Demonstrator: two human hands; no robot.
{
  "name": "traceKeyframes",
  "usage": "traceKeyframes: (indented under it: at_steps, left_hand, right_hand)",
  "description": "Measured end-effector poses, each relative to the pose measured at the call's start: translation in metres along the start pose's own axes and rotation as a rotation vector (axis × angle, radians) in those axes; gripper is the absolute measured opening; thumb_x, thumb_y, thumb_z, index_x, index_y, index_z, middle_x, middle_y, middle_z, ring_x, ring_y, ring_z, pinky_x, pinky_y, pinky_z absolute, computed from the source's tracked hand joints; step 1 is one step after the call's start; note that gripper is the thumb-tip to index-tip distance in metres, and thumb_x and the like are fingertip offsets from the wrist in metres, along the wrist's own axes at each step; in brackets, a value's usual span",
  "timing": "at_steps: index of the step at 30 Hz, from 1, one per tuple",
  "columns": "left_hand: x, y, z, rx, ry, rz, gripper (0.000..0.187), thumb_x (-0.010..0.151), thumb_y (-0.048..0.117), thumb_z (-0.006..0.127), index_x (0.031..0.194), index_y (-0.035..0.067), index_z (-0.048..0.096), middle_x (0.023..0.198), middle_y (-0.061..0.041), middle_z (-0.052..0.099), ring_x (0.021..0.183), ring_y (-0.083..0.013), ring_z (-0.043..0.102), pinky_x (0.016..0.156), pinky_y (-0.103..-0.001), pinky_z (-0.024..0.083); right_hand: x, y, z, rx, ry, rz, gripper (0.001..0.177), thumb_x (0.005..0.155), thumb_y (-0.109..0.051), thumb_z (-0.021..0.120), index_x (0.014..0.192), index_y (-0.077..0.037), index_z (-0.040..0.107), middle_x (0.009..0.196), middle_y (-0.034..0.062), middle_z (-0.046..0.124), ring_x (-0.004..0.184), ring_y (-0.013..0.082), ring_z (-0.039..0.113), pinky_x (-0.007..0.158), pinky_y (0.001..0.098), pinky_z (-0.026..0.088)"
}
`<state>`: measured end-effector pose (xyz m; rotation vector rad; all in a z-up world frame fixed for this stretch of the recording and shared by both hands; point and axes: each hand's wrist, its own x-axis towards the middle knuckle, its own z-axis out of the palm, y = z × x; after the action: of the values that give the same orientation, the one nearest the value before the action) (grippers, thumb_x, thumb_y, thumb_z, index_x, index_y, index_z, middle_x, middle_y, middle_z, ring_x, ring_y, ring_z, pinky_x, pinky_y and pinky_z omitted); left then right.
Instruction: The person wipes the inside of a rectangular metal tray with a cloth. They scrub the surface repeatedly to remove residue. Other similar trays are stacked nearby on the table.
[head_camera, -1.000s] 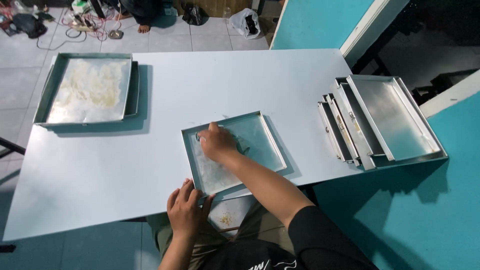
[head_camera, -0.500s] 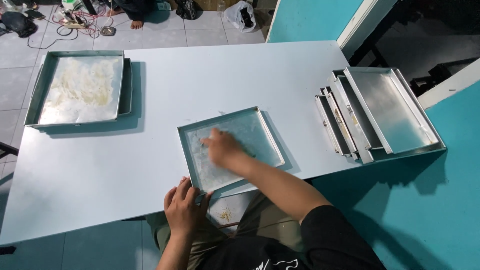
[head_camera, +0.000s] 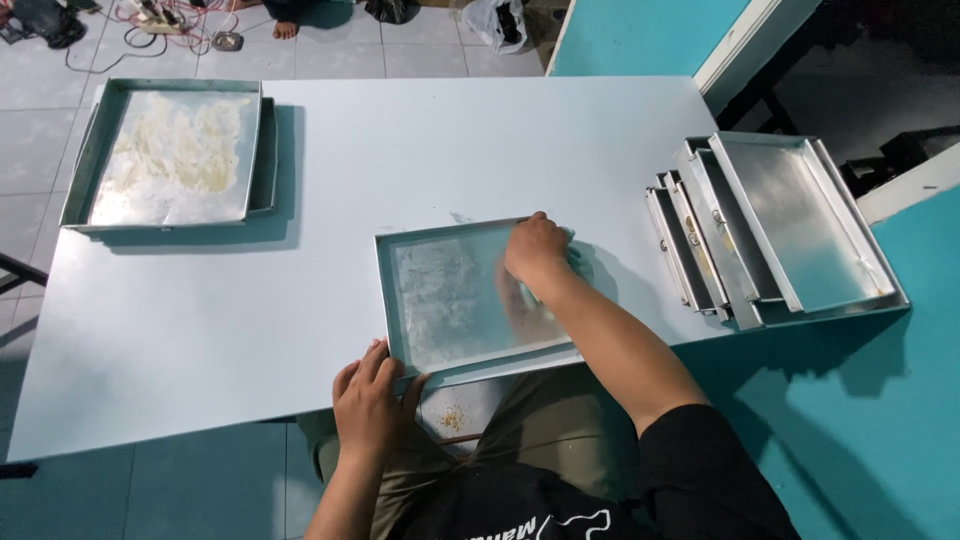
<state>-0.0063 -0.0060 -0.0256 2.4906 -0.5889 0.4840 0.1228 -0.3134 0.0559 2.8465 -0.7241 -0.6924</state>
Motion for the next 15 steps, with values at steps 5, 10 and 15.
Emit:
traceKeyframes:
  at_steps: [5, 10, 15]
  left_hand:
    - [0.004, -0.01, 0.0, 0.019, -0.028, 0.061, 0.038, 0.09, 0.053, 0.068, 0.085, 0.017, 0.056, 0.136, -0.005, 0.064, 0.129, -0.0217, 0.062, 0.1, -0.039, 0.042]
    - [0.014, -0.001, -0.02, 0.017, -0.273, -0.082, 0.03, 0.091, 0.05, 0.068, 0.098, 0.021, 0.067, 0.128, -0.008, 0.069, 0.137, -0.0259, 0.057, 0.112, -0.048, 0.039]
    - [0.007, -0.011, -0.007, -0.078, -0.207, -0.035, 0.036, 0.094, 0.054, 0.064, 0.098, 0.018, 0.068, 0.128, -0.013, 0.069, 0.133, -0.0314, 0.06, 0.11, -0.05, 0.038]
  right_hand:
    - [-0.068, -0.018, 0.001, 0.059, 0.058, -0.148, 0.036, 0.094, -0.02, 0.05, 0.122, -0.002, 0.064, 0.136, 0.0212, 0.05, 0.102, 0.0346, 0.065, 0.085, 0.0442, 0.056]
    - [-0.108, -0.037, 0.057, 0.042, 0.388, -0.593, 0.024, 0.085, -0.013, 0.055, 0.099, 0.001, 0.068, 0.096, 0.0221, 0.066, 0.083, 0.0404, 0.073, 0.067, 0.0516, 0.061]
    - [-0.11, -0.012, 0.02, 0.032, 0.471, -0.67, 0.037, 0.085, -0.012, 0.058, 0.119, -0.015, 0.075, 0.102, 0.015, 0.067, 0.09, 0.0373, 0.073, 0.079, 0.0518, 0.058]
